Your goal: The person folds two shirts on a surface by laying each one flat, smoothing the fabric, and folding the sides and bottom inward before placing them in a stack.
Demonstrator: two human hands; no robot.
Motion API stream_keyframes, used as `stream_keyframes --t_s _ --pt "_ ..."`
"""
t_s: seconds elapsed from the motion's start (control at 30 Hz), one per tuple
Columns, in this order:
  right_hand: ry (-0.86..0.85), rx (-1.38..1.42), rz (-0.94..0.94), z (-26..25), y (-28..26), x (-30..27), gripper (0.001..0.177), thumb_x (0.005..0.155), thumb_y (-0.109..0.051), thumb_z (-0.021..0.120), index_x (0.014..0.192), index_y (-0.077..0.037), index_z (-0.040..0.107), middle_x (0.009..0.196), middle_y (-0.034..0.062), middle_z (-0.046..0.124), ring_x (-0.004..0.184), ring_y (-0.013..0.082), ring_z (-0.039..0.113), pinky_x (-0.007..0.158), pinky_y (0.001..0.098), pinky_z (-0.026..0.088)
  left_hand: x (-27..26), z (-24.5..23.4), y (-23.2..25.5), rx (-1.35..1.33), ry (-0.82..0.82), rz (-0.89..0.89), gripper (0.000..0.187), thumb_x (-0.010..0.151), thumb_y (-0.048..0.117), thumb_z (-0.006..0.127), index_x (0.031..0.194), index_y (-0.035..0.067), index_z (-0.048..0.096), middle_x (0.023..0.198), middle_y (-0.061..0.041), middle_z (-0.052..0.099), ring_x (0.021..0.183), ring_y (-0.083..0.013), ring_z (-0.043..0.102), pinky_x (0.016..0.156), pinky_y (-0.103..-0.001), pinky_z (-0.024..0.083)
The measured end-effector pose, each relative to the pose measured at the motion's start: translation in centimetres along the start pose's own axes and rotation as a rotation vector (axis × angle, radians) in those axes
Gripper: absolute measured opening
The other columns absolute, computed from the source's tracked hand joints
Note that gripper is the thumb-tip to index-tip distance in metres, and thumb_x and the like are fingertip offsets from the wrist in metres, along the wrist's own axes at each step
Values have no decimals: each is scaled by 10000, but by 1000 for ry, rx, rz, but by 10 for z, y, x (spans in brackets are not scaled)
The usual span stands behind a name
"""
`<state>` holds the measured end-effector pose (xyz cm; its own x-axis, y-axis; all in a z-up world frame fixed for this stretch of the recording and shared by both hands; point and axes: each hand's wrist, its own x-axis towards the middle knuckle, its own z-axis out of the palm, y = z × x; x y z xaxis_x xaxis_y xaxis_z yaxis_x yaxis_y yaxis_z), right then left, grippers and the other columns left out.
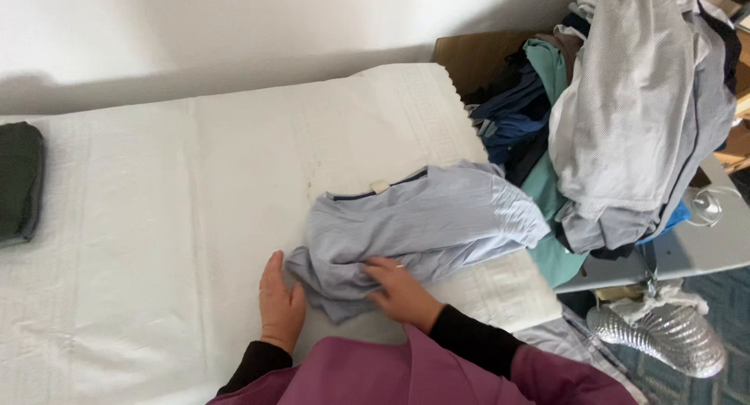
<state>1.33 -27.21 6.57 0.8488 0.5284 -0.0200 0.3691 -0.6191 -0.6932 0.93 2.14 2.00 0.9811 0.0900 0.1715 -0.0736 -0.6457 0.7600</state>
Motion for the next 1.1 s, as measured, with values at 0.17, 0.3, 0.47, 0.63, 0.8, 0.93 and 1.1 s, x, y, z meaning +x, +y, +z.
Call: stream_keyframes --t_s 0.17,0.3,0.47,0.63,0.8,0.93,1.1 --pt "373 -360 -9 -16 25 -45 404 890 -57 583 1288 -98 639 1326 153 597 1289 362 559 1087 479 417 42 13 -11 148 -53 196 626 867 104 610 1482 55 506 1453 -196 547 1411 -377 504 1191 -473 372" --pt "450 -608 263 -11 69 -69 427 836 -177 569 1253 -186 660 1298 62 625 1266 282 591 1042 434 453 80 29 17 354 -223 133 662 967 378 601 1546 96 453 1462 -191 558 1351 -360 561 1096 -487 470" --pt "433 -596 510 -10 84 -81 383 879 -258 596 1248 -256 698 1255 -2 681 1247 213 629 1048 395 457 90 21 81 158 -512 -137 855 985 682 520 1618 132 352 1520 -153 540 1373 -320 546 1102 -472 480" --pt "769 -584 359 -61 97 -75 463 792 -109 688 1254 -135 679 1182 104 684 1200 310 636 1053 431 447 111 45 44 108 -437 -17 741 800 179 572 1534 137 485 1393 -187 640 1305 -402 594 1131 -541 449" --pt "731 -595 467 -85 144 -76 590 739 -198 745 1319 -141 655 1280 103 634 1257 317 607 1104 455 430 191 -42 -4 172 -100 57 533 772 32 570 1274 155 698 1195 -153 693 1210 -384 632 1058 -499 461" --pt "702 -521 488 -90 147 -68 523 789 -181 743 1300 -119 649 1250 104 606 1272 333 581 1075 480 441 233 -126 -45 48 201 -316 565 808 -80 578 1315 166 621 1201 -111 578 1016 -362 668 857 -516 568" --pt "716 -511 374 -101 150 -56 406 820 -166 704 1214 -71 691 1212 121 657 1242 292 604 1073 459 427 202 -151 -104 707 463 -237 513 776 49 606 1281 112 667 1264 -152 619 1122 -401 634 911 -521 500"
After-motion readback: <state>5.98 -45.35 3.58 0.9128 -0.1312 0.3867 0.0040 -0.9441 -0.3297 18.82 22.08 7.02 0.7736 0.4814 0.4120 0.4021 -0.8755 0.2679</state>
